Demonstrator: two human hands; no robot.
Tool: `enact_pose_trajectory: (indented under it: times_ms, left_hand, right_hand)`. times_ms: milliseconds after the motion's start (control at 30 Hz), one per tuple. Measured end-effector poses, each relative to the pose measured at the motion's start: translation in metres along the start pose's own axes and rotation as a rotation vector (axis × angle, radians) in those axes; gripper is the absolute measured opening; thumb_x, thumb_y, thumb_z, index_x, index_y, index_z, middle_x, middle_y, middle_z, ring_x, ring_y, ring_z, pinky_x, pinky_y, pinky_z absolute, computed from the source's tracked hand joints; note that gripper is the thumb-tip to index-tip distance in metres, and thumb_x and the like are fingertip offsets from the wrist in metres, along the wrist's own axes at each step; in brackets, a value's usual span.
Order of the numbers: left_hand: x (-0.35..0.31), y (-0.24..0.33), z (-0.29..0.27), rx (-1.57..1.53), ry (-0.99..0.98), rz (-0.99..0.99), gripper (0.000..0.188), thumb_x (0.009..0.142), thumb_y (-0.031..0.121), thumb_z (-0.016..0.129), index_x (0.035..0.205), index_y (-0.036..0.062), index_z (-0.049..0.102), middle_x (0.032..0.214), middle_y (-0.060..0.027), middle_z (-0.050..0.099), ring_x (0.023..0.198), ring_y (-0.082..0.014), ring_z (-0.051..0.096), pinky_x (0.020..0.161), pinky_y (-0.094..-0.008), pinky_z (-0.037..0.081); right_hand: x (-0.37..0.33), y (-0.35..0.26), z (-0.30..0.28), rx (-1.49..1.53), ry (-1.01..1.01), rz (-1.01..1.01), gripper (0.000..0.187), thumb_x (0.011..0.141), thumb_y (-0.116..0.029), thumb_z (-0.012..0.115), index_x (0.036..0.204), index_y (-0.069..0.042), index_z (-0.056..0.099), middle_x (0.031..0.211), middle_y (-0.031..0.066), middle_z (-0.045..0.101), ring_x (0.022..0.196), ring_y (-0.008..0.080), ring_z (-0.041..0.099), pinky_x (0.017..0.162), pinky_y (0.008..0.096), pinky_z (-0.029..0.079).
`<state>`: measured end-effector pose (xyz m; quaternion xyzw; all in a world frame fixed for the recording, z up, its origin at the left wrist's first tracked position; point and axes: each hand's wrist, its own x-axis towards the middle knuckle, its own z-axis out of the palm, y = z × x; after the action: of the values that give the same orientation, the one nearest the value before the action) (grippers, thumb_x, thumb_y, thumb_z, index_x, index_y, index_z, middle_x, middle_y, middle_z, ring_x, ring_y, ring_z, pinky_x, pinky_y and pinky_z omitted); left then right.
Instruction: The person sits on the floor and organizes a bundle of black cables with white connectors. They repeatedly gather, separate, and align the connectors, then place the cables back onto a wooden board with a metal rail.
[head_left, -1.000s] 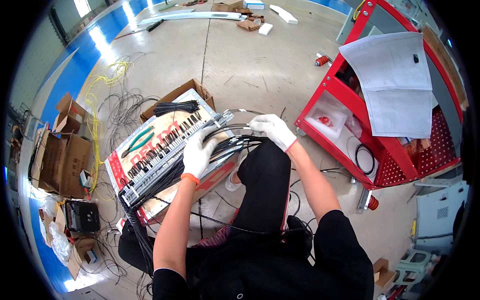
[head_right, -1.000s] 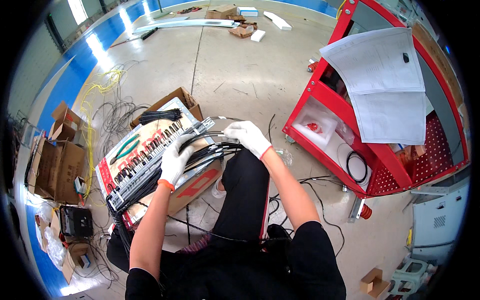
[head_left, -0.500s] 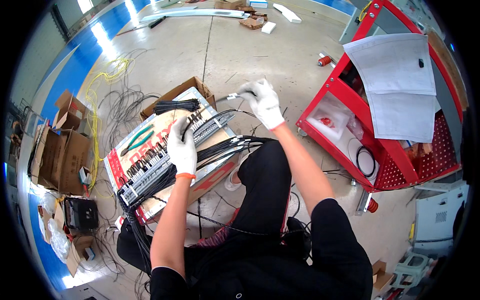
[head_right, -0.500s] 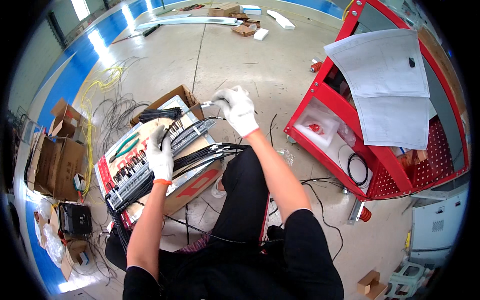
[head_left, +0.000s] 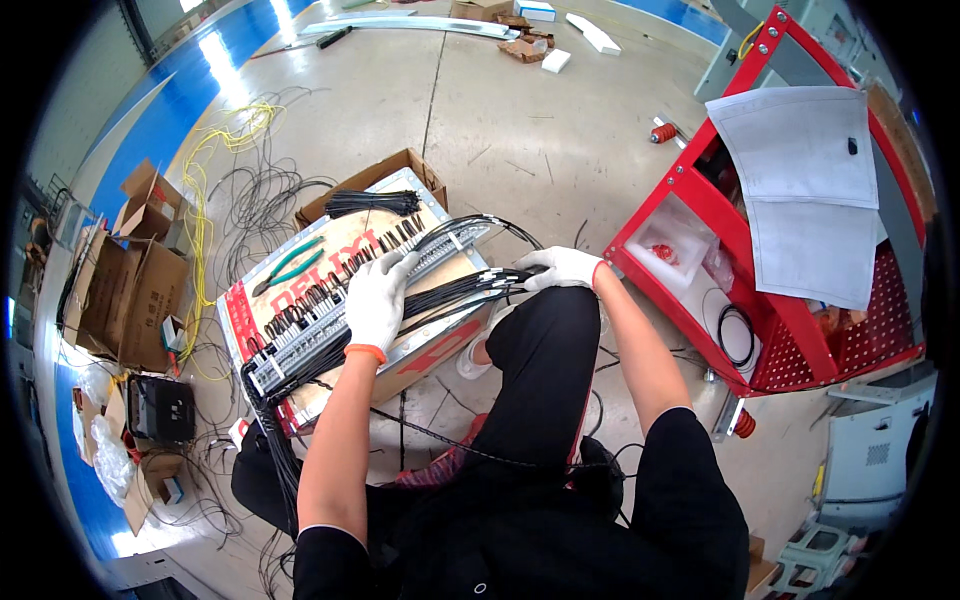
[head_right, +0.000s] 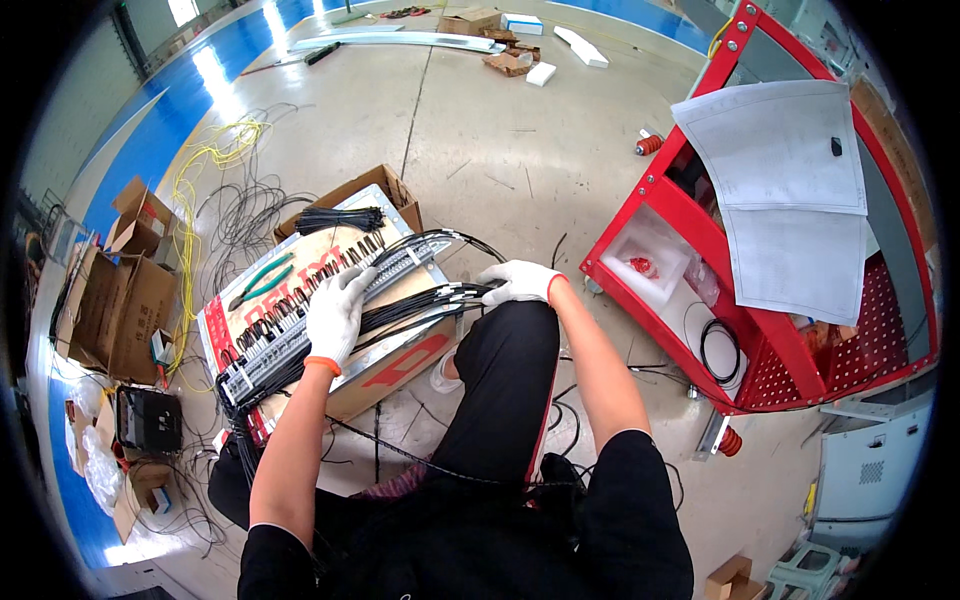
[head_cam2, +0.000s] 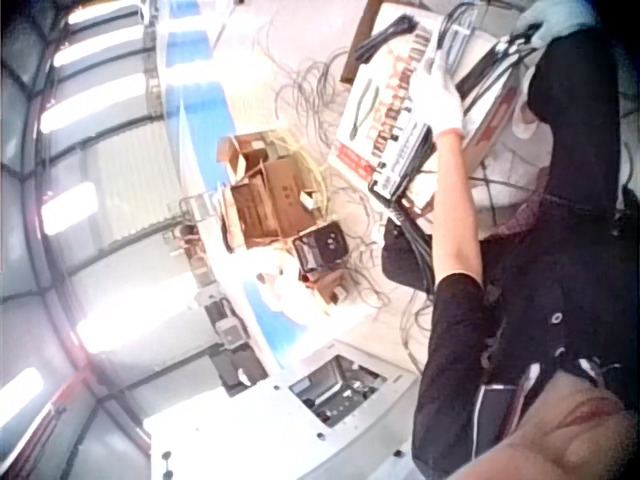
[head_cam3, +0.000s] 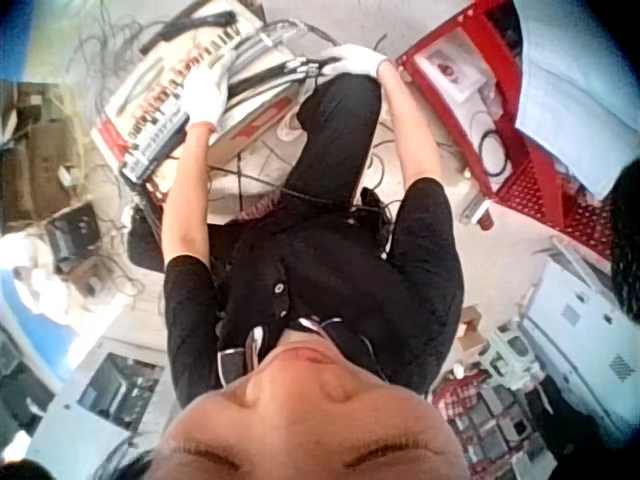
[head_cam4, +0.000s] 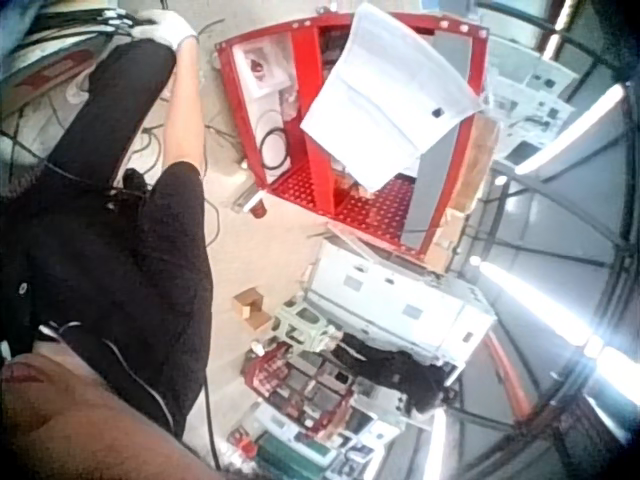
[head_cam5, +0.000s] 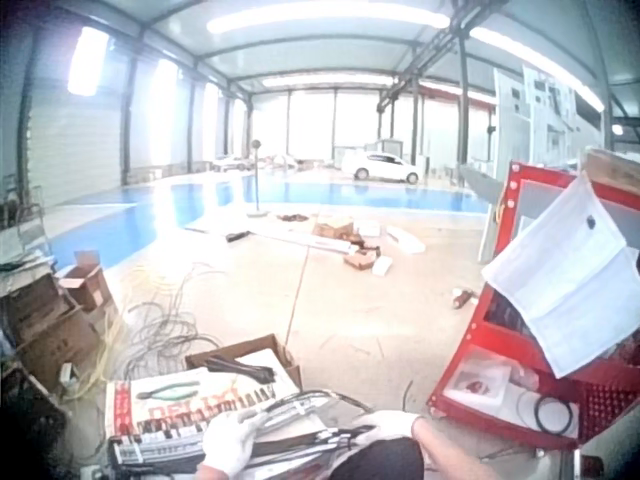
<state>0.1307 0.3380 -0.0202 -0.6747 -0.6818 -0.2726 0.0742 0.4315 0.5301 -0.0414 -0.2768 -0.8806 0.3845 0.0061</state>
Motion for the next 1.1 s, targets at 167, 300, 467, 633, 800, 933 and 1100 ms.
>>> enact_pose_trajectory:
  times_ms: [167,300,467,633,800,933,1100]
  left_hand:
    - [0.005,0.002,-0.001,-0.03,-0.022,-0.003,0.038,0.089,0.011,0.06,0.126,0.02,0.064,0.119,-0.0079,0.063,0.107,-0.03,0.059,0.094,-0.0404,0.047]
    - [0.007,0.003,-0.001,-0.053,-0.013,0.004,0.038,0.088,0.011,0.062,0.125,0.0209,0.064,0.119,-0.0083,0.063,0.106,-0.0304,0.059,0.092,-0.0408,0.048]
    - [-0.005,-0.005,-0.001,-0.016,0.022,0.004,0.038,0.087,0.012,0.063,0.123,0.0213,0.064,0.117,-0.0091,0.064,0.103,-0.0306,0.06,0.09,-0.0413,0.049]
    - [0.002,0.003,0.002,0.018,0.002,0.032,0.038,0.09,0.012,0.059,0.127,0.0188,0.062,0.119,-0.01,0.063,0.107,-0.0311,0.058,0.094,-0.0413,0.048]
    - [0.0,0.0,0.001,-0.002,-0.034,0.054,0.039,0.092,0.011,0.056,0.13,0.0184,0.06,0.124,-0.0133,0.061,0.11,-0.0341,0.057,0.097,-0.0434,0.046]
    - [0.0,0.0,-0.002,-0.02,-0.054,0.057,0.039,0.092,0.012,0.056,0.13,0.0172,0.06,0.126,-0.0136,0.061,0.111,-0.0344,0.057,0.098,-0.0435,0.046]
    - [0.0,0.006,-0.017,-0.07,-0.062,0.013,0.04,0.087,0.01,0.061,0.127,0.0165,0.062,0.126,-0.0128,0.06,0.115,-0.0346,0.056,0.1,-0.0429,0.045]
  right_hand:
    - [0.004,0.0,-0.009,0.027,-0.266,0.259,0.055,0.082,-0.034,0.071,0.126,-0.002,0.062,0.118,0.017,0.067,0.109,0.0272,0.062,0.097,0.0355,0.045]
    - [-0.002,-0.006,-0.03,0.205,-0.149,0.138,0.049,0.083,-0.025,0.072,0.125,-0.001,0.062,0.105,0.0099,0.069,0.094,0.018,0.063,0.084,0.0322,0.048]
    - [-0.047,-0.101,-0.068,0.533,-0.272,0.231,0.046,0.09,-0.001,0.053,0.136,0.0,0.05,0.102,0.0104,0.066,0.08,0.0133,0.062,0.075,0.0242,0.053]
    - [-0.111,-0.108,-0.04,0.506,-0.218,0.223,0.073,0.084,-0.017,0.07,0.147,0.0,0.036,0.106,0.0153,0.067,0.082,0.0178,0.065,0.077,0.0309,0.052]
    - [-0.14,-0.11,-0.006,-0.434,0.591,-0.043,0.048,0.074,-0.009,0.07,0.121,-0.017,0.061,0.101,0.0077,0.063,0.102,0.0334,0.057,0.09,0.0447,0.048]
    - [-0.181,-0.116,0.02,-0.547,0.751,-0.084,0.022,0.076,-0.011,0.07,0.097,-0.015,0.069,0.104,0.0039,0.063,0.102,0.0273,0.056,0.087,0.0419,0.047]
    - [-0.188,-0.11,0.06,-0.66,0.854,0.211,0.02,0.073,-0.016,0.073,0.093,-0.012,0.071,0.1,0.0072,0.06,0.101,0.0295,0.056,0.088,0.0421,0.046]
